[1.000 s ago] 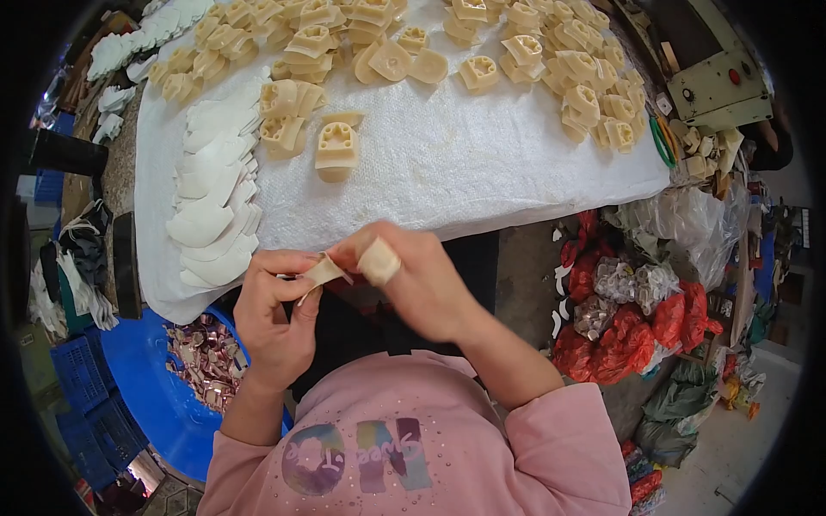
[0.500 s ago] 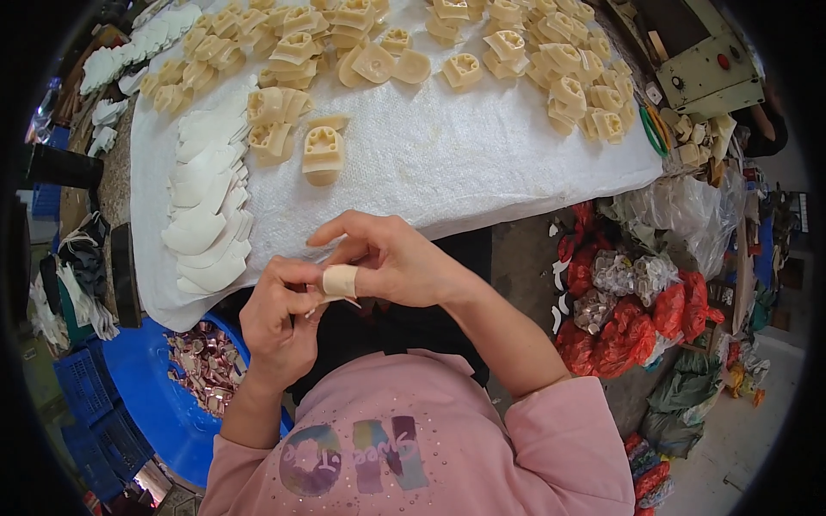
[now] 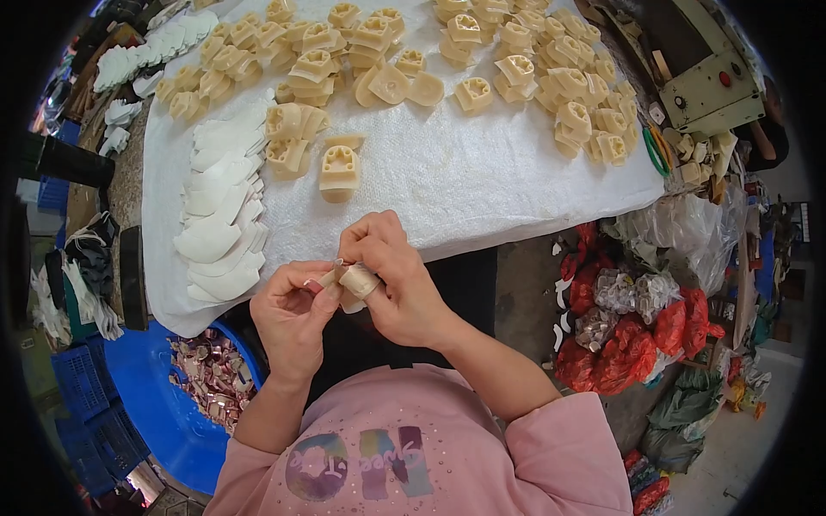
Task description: The worker is manually assembling small footwear components using adhesive strips and trimming excess material with scissors.
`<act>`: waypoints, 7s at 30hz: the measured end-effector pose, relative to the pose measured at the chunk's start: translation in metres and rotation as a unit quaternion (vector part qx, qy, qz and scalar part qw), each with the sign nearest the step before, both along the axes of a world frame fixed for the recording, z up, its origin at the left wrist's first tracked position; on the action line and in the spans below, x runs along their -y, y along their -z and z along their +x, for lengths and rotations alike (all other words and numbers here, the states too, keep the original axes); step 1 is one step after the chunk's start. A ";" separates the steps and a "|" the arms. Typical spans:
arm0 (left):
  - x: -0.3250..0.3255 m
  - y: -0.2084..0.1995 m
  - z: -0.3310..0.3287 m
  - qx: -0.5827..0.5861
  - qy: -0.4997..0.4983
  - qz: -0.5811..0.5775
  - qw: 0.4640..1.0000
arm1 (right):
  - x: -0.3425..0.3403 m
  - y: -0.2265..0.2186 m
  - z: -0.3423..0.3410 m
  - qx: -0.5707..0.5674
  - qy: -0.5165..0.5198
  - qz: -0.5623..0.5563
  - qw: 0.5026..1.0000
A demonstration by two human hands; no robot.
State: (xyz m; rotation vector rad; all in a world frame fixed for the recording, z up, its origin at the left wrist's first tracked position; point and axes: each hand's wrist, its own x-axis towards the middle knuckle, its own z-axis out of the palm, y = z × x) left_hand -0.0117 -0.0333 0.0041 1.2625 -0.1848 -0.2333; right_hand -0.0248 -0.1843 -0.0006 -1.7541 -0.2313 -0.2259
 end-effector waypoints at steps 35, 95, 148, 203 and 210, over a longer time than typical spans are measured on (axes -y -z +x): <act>0.000 -0.002 0.004 -0.070 0.171 -0.038 0.982 | 0.004 -0.013 0.001 0.115 -0.018 -0.056 0.992; -0.006 -0.012 0.016 0.142 0.089 0.215 0.962 | 0.021 0.000 0.007 -0.241 -0.045 0.304 0.921; 0.055 0.019 0.022 -0.212 0.241 -0.201 0.925 | 0.397 0.020 -0.033 0.058 0.542 -0.395 0.740; 0.009 0.013 0.006 0.065 0.106 -0.022 0.992 | 0.085 -0.055 -0.058 0.048 0.045 -0.536 0.842; 0.015 0.014 0.003 0.054 0.080 -0.043 0.994 | 0.080 -0.046 -0.059 0.053 0.051 -0.537 0.840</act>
